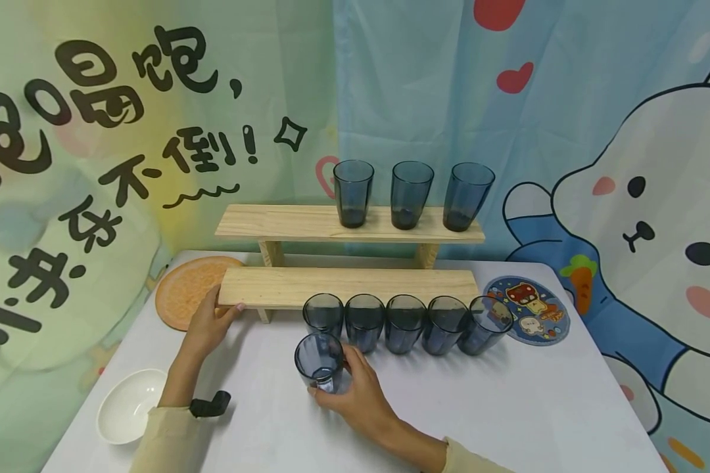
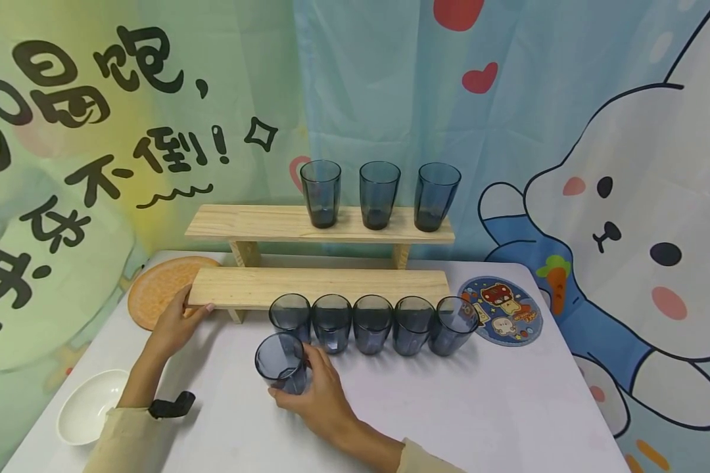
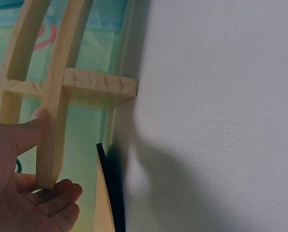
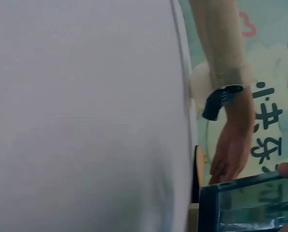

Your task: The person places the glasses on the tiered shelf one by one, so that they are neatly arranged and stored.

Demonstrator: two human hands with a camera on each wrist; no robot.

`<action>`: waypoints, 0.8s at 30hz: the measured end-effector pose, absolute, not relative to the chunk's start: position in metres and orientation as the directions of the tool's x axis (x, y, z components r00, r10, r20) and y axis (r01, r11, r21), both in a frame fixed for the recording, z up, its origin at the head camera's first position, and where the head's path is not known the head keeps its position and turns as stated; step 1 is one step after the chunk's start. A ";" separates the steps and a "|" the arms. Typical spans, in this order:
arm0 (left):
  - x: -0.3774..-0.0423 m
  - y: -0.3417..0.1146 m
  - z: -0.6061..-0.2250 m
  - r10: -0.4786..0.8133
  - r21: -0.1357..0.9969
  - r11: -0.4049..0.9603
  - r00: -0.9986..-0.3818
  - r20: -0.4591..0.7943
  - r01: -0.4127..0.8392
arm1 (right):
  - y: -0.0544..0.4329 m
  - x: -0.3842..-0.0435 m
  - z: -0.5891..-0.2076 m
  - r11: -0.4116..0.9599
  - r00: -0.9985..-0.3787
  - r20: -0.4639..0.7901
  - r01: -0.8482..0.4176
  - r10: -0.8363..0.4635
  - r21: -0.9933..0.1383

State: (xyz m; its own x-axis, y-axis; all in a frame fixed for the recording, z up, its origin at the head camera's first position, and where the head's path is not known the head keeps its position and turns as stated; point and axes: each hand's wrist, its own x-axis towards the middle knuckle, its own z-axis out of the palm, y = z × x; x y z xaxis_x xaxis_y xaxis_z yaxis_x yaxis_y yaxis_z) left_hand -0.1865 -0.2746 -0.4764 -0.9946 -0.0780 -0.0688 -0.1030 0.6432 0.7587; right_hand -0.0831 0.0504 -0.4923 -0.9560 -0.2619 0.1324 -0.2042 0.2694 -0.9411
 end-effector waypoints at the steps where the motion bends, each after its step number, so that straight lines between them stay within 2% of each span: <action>1: -0.186 -0.275 -0.476 -0.078 0.759 0.643 -0.995 -0.068 -0.103 | 0.051 -0.084 -0.488 0.250 -0.950 0.134 -0.208 -0.281 -0.946; 9: -0.186 -0.273 -0.475 -0.087 0.749 0.652 -0.993 -0.074 -0.113 | 0.054 -0.091 -0.438 0.152 -0.904 0.131 -0.208 -0.407 -0.966; 16: -0.187 -0.273 -0.474 -0.083 0.757 0.645 -0.994 -0.070 -0.107 | 0.049 -0.112 -0.385 0.122 -0.900 0.201 -0.266 -0.386 -0.956; 24: -0.187 -0.274 -0.475 -0.075 0.762 0.640 -0.995 -0.071 -0.103 | 0.038 -0.164 -0.344 0.074 -0.883 0.297 -0.345 -0.363 -0.936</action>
State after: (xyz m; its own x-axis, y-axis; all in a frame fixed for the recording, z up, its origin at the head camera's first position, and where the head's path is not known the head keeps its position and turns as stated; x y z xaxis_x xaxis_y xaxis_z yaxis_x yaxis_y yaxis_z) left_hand -0.1871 -0.2740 -0.4749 -0.9947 -0.0749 -0.0711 -0.1026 0.6397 0.7617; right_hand -0.1637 0.0383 -0.3444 -0.8832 -0.3630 0.2970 -0.3450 0.0739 -0.9357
